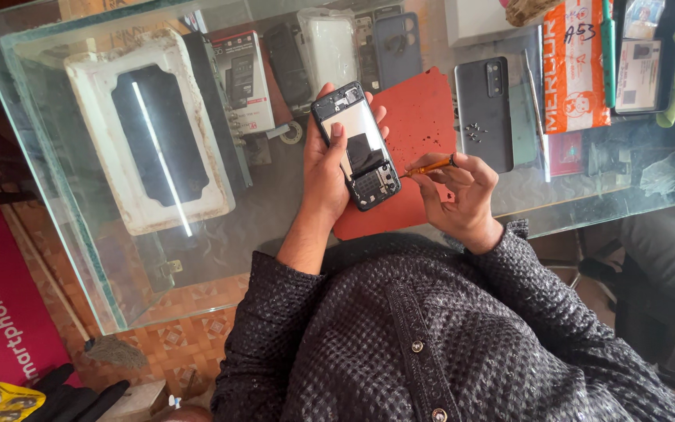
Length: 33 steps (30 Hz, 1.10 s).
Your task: The person uses a screwdriver to remove screws from the back of a disassembled smartphone. They then use tweezers to adjust internal components near the camera module. The phone remains open on the workbench throughout the clip.
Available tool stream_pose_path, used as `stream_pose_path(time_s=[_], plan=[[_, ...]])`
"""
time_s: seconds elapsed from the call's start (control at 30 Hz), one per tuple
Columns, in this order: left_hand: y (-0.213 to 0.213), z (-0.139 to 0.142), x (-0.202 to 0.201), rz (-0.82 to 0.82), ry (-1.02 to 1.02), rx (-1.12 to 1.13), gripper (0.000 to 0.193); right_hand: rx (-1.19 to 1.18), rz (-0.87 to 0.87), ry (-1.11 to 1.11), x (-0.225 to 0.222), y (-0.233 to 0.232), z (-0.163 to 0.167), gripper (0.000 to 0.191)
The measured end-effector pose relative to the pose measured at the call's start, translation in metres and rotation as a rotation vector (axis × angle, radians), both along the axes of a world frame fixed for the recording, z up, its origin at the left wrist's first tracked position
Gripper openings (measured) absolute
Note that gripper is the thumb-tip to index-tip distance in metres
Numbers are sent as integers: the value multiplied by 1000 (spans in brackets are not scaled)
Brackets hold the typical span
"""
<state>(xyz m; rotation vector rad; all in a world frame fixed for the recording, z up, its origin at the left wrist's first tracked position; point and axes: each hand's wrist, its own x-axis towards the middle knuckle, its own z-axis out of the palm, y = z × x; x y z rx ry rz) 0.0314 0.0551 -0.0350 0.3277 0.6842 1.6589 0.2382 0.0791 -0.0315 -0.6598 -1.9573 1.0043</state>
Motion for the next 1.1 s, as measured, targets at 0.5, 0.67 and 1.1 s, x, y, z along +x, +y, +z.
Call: stream_pose_path(time_s=[0.5,0.67,1.1], plan=[[1,0,0,6,-4,1,55,263,137,-16,-11,10,16,71],[1,0,-1,4,-6,-17,55,45,29,16,-14,6,11,76],[-2,2,-5,-40,-53,114,67,74,-603,-567,61,62,45,31]])
